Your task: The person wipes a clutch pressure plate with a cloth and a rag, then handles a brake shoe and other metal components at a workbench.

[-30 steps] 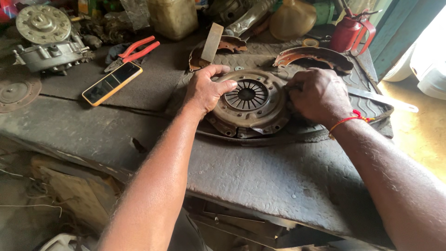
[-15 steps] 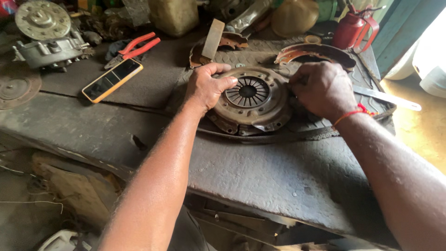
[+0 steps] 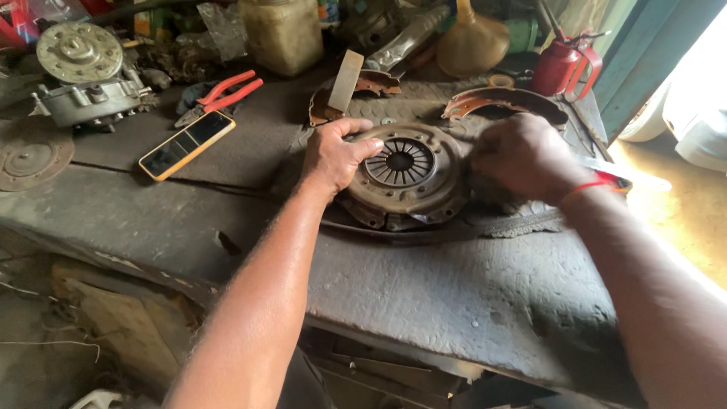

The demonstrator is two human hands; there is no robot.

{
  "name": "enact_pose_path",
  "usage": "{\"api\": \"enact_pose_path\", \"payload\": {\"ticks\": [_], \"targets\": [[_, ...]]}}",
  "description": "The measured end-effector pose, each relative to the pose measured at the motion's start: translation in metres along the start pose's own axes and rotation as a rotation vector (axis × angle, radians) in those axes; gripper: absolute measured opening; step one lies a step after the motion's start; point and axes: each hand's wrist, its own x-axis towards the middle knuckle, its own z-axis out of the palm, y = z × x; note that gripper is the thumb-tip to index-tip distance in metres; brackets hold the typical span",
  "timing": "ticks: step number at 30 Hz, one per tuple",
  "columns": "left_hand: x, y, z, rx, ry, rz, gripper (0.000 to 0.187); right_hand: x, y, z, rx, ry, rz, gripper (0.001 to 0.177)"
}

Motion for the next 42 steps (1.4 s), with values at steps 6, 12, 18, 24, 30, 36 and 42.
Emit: {"api": "enact_pose_path", "payload": {"ticks": [6, 12, 18, 24, 30, 36, 42], "targets": [[-0.001, 0.006, -0.003, 0.038, -0.012, -0.018, 0.054, -0.010, 0.012, -0.016, 1.021, 0.111, 0.066, 0.010], [-0.001, 0.009, -0.003, 0.059, 0.006, -0.023, 0.055, -0.003, -0.006, 0.004, 0.215, 0.372, -0.117, 0.017], [-0.002, 0.010, -0.001, 0.057, 0.012, 0.005, 0.054, 0.013, -0.028, 0.030, -0.262, 0.370, -0.255, 0.016], [0.006, -0.004, -0.004, 0.118, 0.035, 0.014, 0.053, 0.002, -0.036, 0.013, -0.307, 0.113, -0.191, 0.020], [0.010, -0.017, 0.000, 0.035, 0.014, 0.113, 0.049, 0.021, -0.033, 0.030, -0.230, 0.409, -0.317, 0.021], [0.002, -0.005, 0.001, 0.042, 0.007, 0.001, 0.050, 0.019, -0.033, 0.025, -0.264, 0.230, -0.311, 0.026], [0.023, -0.037, 0.004, -0.026, 0.005, 0.138, 0.049, 0.023, -0.037, 0.017, -0.465, 0.329, -0.320, 0.019]]}}
